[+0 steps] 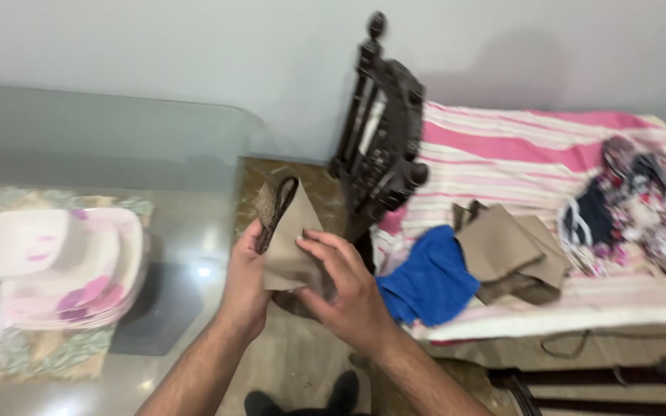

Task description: The person is wiping down and arranging table mats on a dining table.

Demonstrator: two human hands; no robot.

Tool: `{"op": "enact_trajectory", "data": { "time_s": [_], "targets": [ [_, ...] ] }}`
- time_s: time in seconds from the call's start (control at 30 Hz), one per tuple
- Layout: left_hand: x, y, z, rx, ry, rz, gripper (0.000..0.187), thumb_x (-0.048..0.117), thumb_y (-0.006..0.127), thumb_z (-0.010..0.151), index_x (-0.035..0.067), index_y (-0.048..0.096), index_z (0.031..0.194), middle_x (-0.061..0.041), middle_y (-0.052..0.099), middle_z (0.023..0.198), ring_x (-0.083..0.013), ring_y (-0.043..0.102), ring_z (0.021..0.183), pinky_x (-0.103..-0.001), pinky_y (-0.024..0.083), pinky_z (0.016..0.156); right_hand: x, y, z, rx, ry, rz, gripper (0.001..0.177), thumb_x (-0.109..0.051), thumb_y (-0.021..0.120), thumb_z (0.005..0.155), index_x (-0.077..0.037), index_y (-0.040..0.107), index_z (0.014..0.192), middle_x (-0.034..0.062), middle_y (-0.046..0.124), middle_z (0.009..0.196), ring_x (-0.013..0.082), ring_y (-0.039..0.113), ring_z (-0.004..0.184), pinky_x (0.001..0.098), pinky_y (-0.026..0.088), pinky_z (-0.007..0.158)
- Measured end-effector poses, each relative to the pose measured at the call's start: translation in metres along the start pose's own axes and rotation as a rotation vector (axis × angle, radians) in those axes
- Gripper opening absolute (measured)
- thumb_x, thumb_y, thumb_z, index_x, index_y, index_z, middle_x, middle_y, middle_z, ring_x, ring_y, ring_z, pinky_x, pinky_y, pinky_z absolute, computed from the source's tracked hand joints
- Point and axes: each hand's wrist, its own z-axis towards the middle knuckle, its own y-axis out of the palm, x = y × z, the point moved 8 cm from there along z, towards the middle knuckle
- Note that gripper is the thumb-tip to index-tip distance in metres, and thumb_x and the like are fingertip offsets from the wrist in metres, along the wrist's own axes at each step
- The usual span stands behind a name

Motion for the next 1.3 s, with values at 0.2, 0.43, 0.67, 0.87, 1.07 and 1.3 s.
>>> {"op": "enact_trajectory", "data": {
  "time_s": [0.2,0.43,0.67,0.87,1.07,1.3],
  "targets": [
    [0.05,-0.091,-0.009,0.189,0.048,0.087,0.024,0.014,0.064,0.098,0.002,0.069,0.118,-0.004,0.075,0.1,-0.01,0.069,0.084,-0.027,0.057,0.076,0.021,0.067,0.032,-0.039,0.229,0.192,0.019,-0.014,0.068,0.096,-0.004,0.071,0.112,0.0057,0.074,0.117,0.0166,0.075,0.1,0.0281,0.061,0.082],
    [0.087,-0.192,-0.017,0.341,0.036,0.523,0.03,0.026,0.069,0.095,0.0,0.074,0.109,-0.006,0.077,0.089,-0.012,0.067,0.078,-0.03,0.055,0.07,0.053,0.121,0.087,0.05,0.487,0.756,0.026,-0.024,0.06,0.105,-0.004,0.072,0.116,0.0021,0.076,0.105,0.0102,0.068,0.09,0.0274,0.056,0.081],
    [0.078,-0.238,-0.016,0.432,-0.183,0.757,0.037,0.034,0.07,0.092,0.007,0.072,0.117,-0.009,0.078,0.091,-0.02,0.075,0.078,-0.033,0.059,0.071,0.065,0.156,0.134,-0.061,0.617,0.762,0.029,-0.026,0.053,0.104,-0.003,0.068,0.113,0.004,0.074,0.105,0.0138,0.068,0.094,0.0348,0.056,0.084],
    [0.082,-0.239,0.02,0.449,-0.169,0.44,0.034,0.031,0.076,0.087,0.005,0.066,0.105,-0.003,0.067,0.082,-0.0146,0.065,0.068,-0.032,0.051,0.056,0.086,0.173,0.199,-0.154,0.663,0.761,0.032,-0.027,0.047,0.103,-0.004,0.067,0.112,0.0057,0.075,0.107,0.015,0.07,0.101,0.0375,0.053,0.097],
    [0.076,-0.232,0.087,0.477,-0.123,0.372,0.031,0.03,0.078,0.09,0.0,0.071,0.092,-0.001,0.061,0.069,-0.0107,0.052,0.06,-0.028,0.041,0.053,0.141,0.177,0.27,-0.207,0.603,0.801,0.034,-0.027,0.048,0.104,-0.001,0.067,0.114,0.0089,0.074,0.11,0.0192,0.067,0.104,0.0415,0.049,0.102],
    [0.072,-0.241,0.17,0.577,-0.021,0.335,0.02,0.021,0.075,0.091,0.002,0.076,0.096,0.0,0.066,0.074,-0.0086,0.055,0.063,-0.026,0.044,0.057,0.237,0.168,0.332,-0.218,0.736,0.595,0.036,-0.031,0.052,0.105,-0.003,0.068,0.12,0.0024,0.073,0.118,0.0072,0.059,0.116,0.0378,0.036,0.098]
  ]
}}
